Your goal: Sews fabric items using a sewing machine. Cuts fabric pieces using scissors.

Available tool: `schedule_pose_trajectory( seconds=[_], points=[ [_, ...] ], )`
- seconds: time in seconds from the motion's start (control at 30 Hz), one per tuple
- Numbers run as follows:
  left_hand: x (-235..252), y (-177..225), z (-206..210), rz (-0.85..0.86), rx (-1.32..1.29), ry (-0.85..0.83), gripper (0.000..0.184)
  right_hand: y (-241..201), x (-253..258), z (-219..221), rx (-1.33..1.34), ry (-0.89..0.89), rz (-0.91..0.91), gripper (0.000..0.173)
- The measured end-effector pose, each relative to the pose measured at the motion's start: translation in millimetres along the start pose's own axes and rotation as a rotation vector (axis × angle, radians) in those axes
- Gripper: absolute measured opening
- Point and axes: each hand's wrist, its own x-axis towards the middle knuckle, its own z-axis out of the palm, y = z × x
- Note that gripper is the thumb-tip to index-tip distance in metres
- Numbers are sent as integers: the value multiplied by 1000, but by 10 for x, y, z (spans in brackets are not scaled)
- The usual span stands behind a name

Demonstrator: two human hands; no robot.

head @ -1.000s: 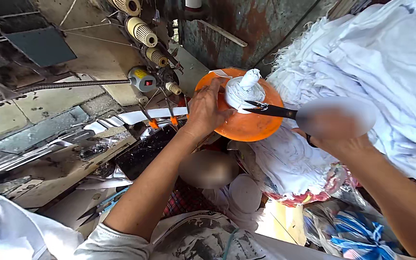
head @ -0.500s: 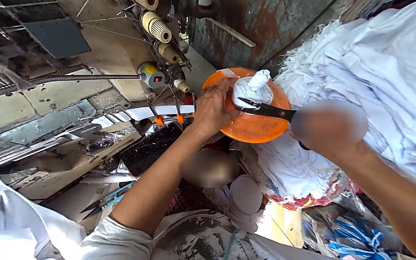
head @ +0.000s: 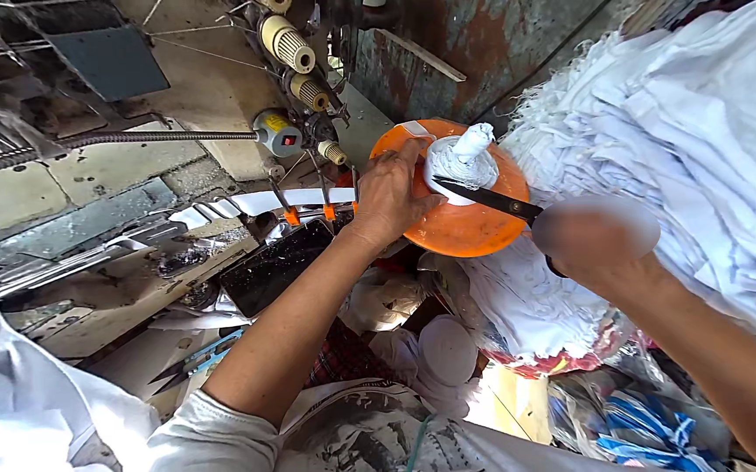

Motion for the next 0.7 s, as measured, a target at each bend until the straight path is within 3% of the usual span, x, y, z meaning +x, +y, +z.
schedule_pose_trajectory(
  seconds=[0.13, 0.23, 0.3, 0.7],
  points=[
    [-3, -8, 21, -7, 14, 12, 73, 64, -59, -69, 23, -26, 74, 21],
    [1, -6, 16, -15, 1, 8, 73, 134, -159, -116, 84, -9, 201, 52],
    [1, -8, 22, -5, -2, 6, 74, 129, -232, -136, 89, 1, 243, 63],
    [-19, 42, 34, -26, 6, 30, 78, -170, -79, -89, -72, 28, 131, 51]
  ],
)
